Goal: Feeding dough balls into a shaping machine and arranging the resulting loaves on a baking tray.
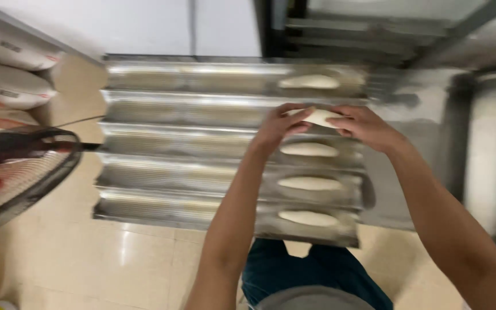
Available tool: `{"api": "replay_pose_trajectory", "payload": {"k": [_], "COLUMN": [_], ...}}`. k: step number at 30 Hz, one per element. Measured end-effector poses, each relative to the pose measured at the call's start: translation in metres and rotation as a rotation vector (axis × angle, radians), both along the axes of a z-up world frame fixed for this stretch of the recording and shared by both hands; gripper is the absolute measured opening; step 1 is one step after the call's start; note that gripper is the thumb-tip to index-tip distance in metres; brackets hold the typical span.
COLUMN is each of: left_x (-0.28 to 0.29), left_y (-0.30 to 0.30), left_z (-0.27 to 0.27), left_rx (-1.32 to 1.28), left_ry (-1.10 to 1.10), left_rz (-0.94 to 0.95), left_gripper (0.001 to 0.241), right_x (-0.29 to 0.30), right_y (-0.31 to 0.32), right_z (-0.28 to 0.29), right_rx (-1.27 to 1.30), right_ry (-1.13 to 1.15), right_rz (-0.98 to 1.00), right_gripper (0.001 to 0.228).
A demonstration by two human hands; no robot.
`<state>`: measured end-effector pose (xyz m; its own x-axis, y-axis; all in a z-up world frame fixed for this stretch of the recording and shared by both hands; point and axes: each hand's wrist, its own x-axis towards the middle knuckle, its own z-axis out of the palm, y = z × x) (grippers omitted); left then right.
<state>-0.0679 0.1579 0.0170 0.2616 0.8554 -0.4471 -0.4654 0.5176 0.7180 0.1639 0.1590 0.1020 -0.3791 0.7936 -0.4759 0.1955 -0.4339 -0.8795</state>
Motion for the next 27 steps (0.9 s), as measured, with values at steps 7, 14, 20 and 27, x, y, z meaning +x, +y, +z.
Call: {"api": "replay_pose_trajectory", "payload": {"k": [7,14,20,27], "left_x": [-0.178,-0.225,-0.199,0.029], "left_y": [0.094,0.143,0.102,-0.033], "left_z": [-0.057,-0.1,-0.043,0.044], "left_rx": [-0.06,0.124,0.219,0.14], "left_ry": [0.381,1.118,1.405,0.148], "left_rz": [0.046,-0.04,0.269,0.126], "left_gripper": [0.058,0.054,0.057,0.026], "right_x": [-0.154,-0.193,-0.1,0.069], "right_y": [0.079,0.111,0.054,-0.053], "right_z": [-0.06,-0.11,-0.1,0.008], "right_rx": [0.629,0.85,0.631,0.621], "right_ry": [-0.352,-0.48,-0.132,-0.337], "right_rz": [0.191,0.194,-0.238,-0.433], "right_gripper": [0.038,0.036,0.034,0.028]}}
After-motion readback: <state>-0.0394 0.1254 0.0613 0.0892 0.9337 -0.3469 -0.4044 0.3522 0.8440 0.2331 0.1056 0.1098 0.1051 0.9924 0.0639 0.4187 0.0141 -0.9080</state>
